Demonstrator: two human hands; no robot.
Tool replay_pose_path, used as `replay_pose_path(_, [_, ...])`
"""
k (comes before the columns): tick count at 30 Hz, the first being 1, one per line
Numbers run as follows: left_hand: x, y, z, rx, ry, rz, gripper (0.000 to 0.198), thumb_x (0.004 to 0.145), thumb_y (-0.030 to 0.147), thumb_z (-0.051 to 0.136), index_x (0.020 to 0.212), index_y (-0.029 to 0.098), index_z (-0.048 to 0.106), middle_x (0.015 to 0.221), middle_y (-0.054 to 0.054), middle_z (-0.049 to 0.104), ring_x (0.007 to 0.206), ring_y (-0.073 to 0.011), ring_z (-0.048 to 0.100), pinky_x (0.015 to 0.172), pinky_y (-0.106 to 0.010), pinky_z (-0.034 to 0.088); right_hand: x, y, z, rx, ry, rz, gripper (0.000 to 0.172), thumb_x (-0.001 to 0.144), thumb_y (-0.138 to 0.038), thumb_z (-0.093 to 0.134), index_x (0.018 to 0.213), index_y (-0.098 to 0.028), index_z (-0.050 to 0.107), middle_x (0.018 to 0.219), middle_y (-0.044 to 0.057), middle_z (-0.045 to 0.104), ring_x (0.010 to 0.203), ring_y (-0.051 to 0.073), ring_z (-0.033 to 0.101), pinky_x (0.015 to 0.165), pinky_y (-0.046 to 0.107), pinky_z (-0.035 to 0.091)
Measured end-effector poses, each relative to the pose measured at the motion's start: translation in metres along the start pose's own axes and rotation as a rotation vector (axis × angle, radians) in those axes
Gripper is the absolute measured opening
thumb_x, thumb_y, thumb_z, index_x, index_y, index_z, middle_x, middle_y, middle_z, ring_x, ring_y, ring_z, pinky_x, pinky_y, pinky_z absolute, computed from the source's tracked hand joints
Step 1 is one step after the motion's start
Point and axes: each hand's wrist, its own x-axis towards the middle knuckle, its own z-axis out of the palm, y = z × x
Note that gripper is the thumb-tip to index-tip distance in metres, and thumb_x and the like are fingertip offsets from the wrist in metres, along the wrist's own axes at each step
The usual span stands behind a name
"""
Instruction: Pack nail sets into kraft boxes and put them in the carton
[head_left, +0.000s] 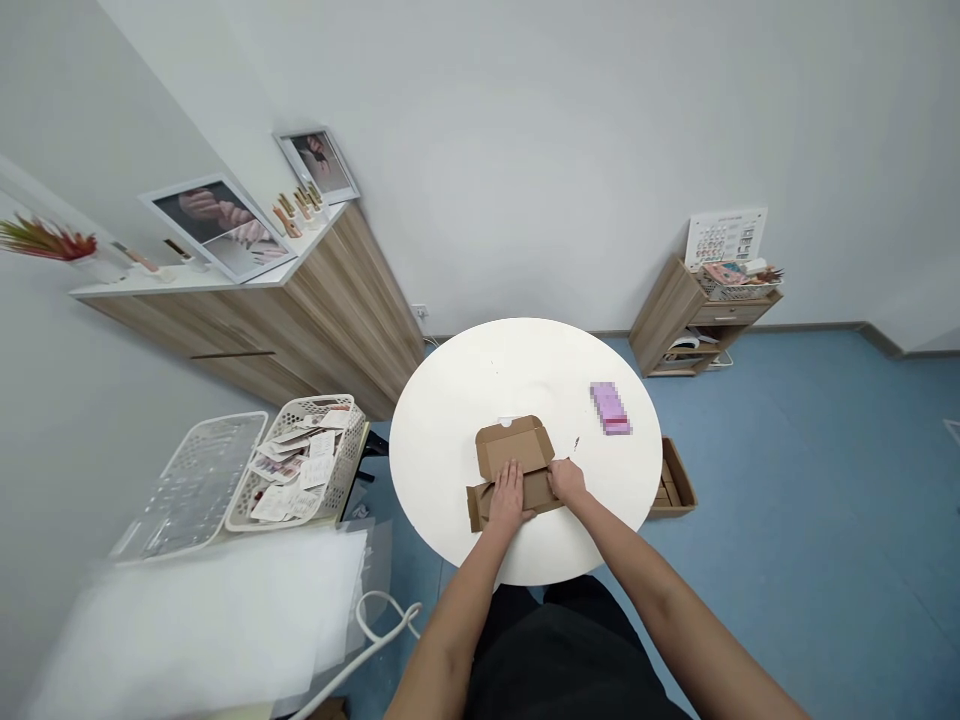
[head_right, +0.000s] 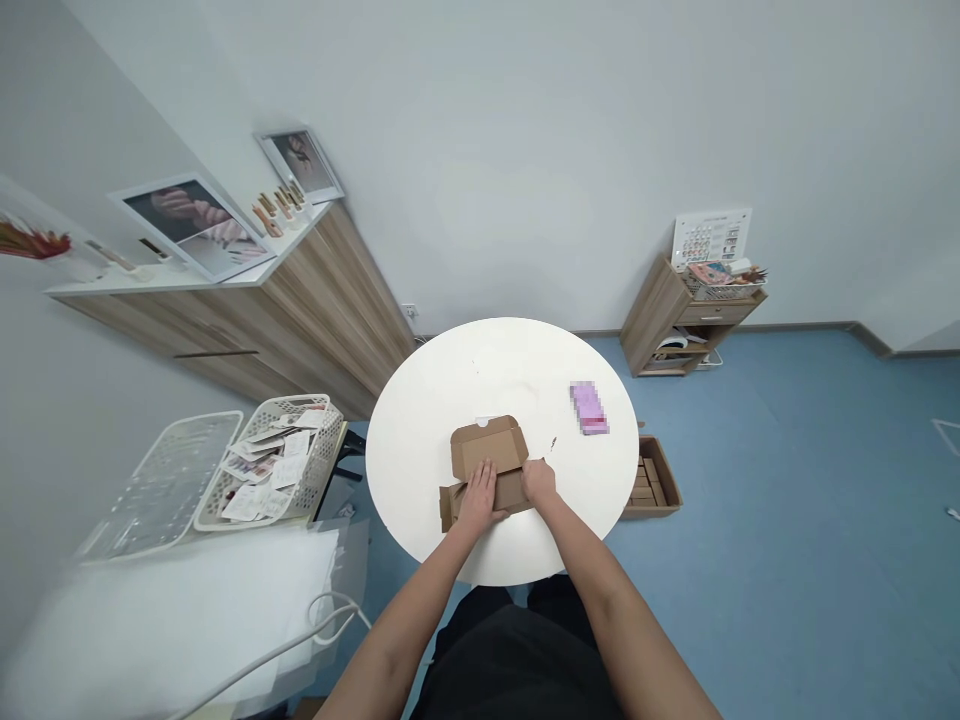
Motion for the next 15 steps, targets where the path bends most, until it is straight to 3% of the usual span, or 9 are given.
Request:
replay_pose_path(5, [-0.001, -0.003, 0.004, -0.013, 0.036, -0.017, 0.109, 0.069, 0.045, 0.074, 0.152, 0.012, 0.012, 0.157, -0.026, 0.022, 0.144, -0.0405, 0.022, 0.113, -0.058, 0.026, -0.003, -0.009, 0.003, 0.021, 0.027, 0.020, 0.025, 0.092, -0.019, 0.046, 0.096, -0.015, 0.070, 0.102, 0.014, 0.072, 0.095, 0.023, 0.067, 0.074, 0.028, 0.046])
replay_pose_path(11, [-0.002, 0.000, -0.002, -0.004, 0.006, -0.043, 0.109, 0.067, 0.042, 0.077, 0.151, 0.007, 0.017, 0.156, -0.026, 0.021, 0.145, -0.0400, 0.019, 0.115, -0.055, 0.026, -0.019, 0.003, -0.007, -0.017, 0.098, -0.011, 0.027, 0.093, -0.019, 0.043, 0.090, -0.017, 0.070, 0.096, 0.014, 0.072, 0.094, 0.024, 0.067, 0.072, 0.029, 0.046])
replay_pose_path(15, [-0.002, 0.002, -0.002, -0.001, 0.023, -0.043, 0.109, 0.066, 0.040, 0.078, 0.151, 0.007, 0.018, 0.156, -0.026, 0.022, 0.145, -0.0410, 0.020, 0.114, -0.056, 0.027, -0.033, 0.011, 0.001, -0.078, -0.009, 0.103, 0.024, 0.091, -0.026, 0.050, 0.096, -0.014, 0.070, 0.097, 0.018, 0.072, 0.091, 0.027, 0.069, 0.071, 0.033, 0.048])
